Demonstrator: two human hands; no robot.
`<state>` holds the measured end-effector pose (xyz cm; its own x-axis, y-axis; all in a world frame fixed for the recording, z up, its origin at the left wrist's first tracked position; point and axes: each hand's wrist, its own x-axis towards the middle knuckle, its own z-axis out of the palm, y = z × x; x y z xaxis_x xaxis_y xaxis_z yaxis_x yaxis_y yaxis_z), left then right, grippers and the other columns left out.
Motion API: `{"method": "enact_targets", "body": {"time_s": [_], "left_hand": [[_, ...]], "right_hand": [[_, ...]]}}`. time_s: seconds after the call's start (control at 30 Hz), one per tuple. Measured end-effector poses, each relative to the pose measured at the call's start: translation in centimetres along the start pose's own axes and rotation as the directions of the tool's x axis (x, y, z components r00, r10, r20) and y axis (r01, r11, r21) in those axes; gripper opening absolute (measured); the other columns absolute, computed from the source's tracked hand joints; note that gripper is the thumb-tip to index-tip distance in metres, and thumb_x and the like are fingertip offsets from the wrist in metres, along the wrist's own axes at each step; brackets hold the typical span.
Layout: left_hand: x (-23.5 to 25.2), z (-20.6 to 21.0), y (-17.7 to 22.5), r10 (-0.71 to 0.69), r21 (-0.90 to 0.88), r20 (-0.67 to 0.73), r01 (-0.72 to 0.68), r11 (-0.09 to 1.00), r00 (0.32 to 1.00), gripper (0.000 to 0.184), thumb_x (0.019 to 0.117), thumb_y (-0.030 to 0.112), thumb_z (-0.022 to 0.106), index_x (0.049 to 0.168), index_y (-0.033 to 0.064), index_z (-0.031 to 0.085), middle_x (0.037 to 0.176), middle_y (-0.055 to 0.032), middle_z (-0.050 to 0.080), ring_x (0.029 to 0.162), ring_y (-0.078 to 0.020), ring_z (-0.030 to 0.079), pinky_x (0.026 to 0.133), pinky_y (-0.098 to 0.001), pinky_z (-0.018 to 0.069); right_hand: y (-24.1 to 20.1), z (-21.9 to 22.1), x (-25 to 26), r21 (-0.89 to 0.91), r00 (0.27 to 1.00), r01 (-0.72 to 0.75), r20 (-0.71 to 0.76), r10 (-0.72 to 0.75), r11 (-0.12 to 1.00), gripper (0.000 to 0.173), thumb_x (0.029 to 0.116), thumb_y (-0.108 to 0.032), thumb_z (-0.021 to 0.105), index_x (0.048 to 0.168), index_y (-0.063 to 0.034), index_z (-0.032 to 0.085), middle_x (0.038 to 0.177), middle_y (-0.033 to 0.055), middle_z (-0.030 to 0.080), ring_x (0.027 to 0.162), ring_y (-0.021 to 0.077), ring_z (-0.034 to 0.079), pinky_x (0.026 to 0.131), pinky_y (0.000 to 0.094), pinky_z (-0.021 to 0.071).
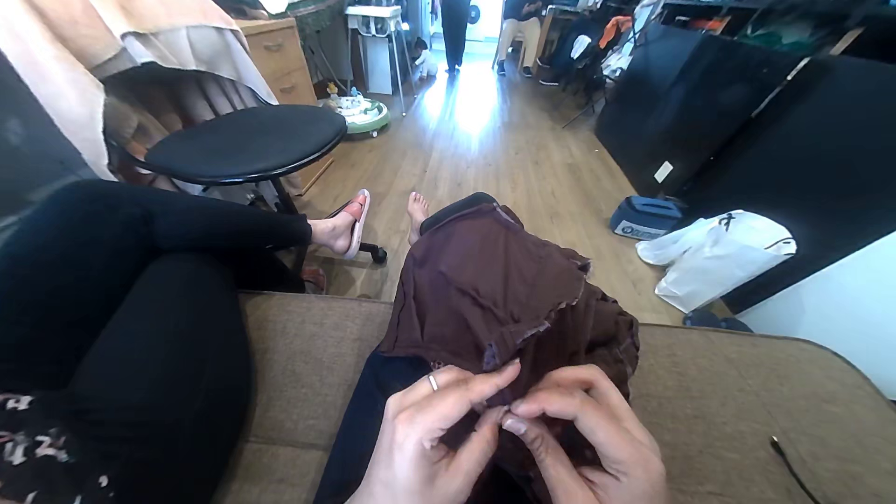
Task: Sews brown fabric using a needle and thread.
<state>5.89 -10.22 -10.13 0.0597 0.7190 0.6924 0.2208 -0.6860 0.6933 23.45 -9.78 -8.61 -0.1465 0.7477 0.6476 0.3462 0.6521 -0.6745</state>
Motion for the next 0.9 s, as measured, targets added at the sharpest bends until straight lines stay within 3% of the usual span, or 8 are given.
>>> {"method": "enact_targets", "body": {"time_s": [0.13,0.27,0.33,0.43,0.5,0.57,0.67,0.9], "left_hand": [[0.1,0.1,0.2,0.037,0.069,0.031,-0.039,0.997,0.999,0.027,0.0934,0.010,0.069,0.119,0.0026,0.075,0.096,-0.0071,0.075,0.091,-0.0051,0.068,0.084,-0.0168,0.0545],[0.1,-0.2,1.3,-0.022,-0.059,0.037,0.024,0.998,0.999,0.028,0.0929,0.009,0.072,0.120,0.0035,0.074,0.099,-0.0058,0.074,0.092,-0.0026,0.067,0.084,-0.0155,0.0543],[0.1,-0.1,1.7,-0.041,-0.101,0.052,0.046,0.994,0.998,0.028,0.0921,0.006,0.072,0.120,0.0024,0.074,0.100,-0.0065,0.074,0.091,-0.0035,0.068,0.082,-0.0163,0.0556],[0.1,0.3,1.6,-0.048,-0.037,0.049,0.050,0.998,0.998,0.027,0.0917,0.005,0.071,0.118,0.0005,0.074,0.096,-0.0087,0.073,0.086,-0.0051,0.067,0.079,-0.0159,0.0542],[-0.1,0.5,0.8,-0.084,-0.066,0.028,0.086,0.994,0.996,0.028,0.0923,0.007,0.071,0.120,0.0014,0.073,0.096,-0.0067,0.073,0.085,-0.0038,0.068,0.078,-0.0168,0.0565],[-0.1,0.3,0.5,-0.157,-0.209,0.004,0.155,0.966,0.988,0.031,0.0919,0.005,0.071,0.122,0.0009,0.072,0.098,-0.0042,0.073,0.082,-0.0034,0.068,0.075,-0.0192,0.0591],[0.2,-0.1,0.7,-0.234,-0.335,-0.016,0.215,0.917,0.972,0.031,0.0917,0.000,0.068,0.122,0.0002,0.070,0.102,-0.0013,0.072,0.084,-0.0028,0.067,0.075,-0.0194,0.0590],[0.2,-0.1,0.4,-0.248,-0.325,-0.062,0.215,0.921,0.967,0.023,0.0939,0.004,0.067,0.115,0.0083,0.076,0.097,0.0035,0.068,0.081,0.0020,0.061,0.071,-0.0134,0.0534]], "right_hand": [[-0.4,-0.2,0.3,-0.122,0.991,0.130,0.043,-0.125,0.984,0.016,0.1012,-0.027,0.065,0.090,-0.0158,0.066,0.096,-0.0017,0.062,0.104,0.0043,0.057,0.097,0.0156,0.0425],[-0.1,-0.7,0.3,0.220,0.983,0.145,0.076,-0.166,0.964,0.017,0.1059,-0.027,0.057,0.095,-0.0139,0.059,0.099,-0.0038,0.067,0.116,0.0066,0.062,0.109,0.0250,0.0467],[0.0,-0.6,0.2,0.308,0.986,0.128,0.064,-0.155,0.943,0.017,0.1062,-0.026,0.057,0.097,-0.0128,0.058,0.096,-0.0026,0.066,0.110,0.0059,0.065,0.103,0.0239,0.0519],[-0.4,-0.7,0.1,0.274,0.977,0.204,0.004,-0.214,0.940,0.014,0.1063,-0.022,0.055,0.094,-0.0139,0.056,0.096,-0.0035,0.064,0.106,0.0039,0.064,0.100,0.0205,0.0508],[-1.0,-1.1,0.2,0.364,0.982,0.171,0.006,-0.186,0.915,0.012,0.1064,-0.021,0.054,0.096,-0.0148,0.057,0.097,-0.0044,0.065,0.105,0.0043,0.065,0.097,0.0205,0.0530],[-1.0,-1.1,0.4,0.518,0.998,0.015,0.037,-0.041,0.855,0.012,0.1069,-0.025,0.056,0.101,-0.0166,0.061,0.094,-0.0055,0.067,0.089,0.0033,0.070,0.078,0.0191,0.0606],[-0.4,-0.9,0.6,0.627,0.987,-0.151,0.050,0.153,0.764,0.012,0.1041,-0.029,0.058,0.101,-0.0175,0.062,0.088,-0.0064,0.067,0.070,0.0011,0.067,0.060,0.0152,0.0574],[-0.7,-2.4,0.9,0.692,0.981,-0.160,0.031,0.192,0.704,0.010,0.1037,-0.026,0.059,0.101,-0.0164,0.062,0.087,-0.0054,0.066,0.068,0.0009,0.066,0.059,0.0144,0.0566]]}}
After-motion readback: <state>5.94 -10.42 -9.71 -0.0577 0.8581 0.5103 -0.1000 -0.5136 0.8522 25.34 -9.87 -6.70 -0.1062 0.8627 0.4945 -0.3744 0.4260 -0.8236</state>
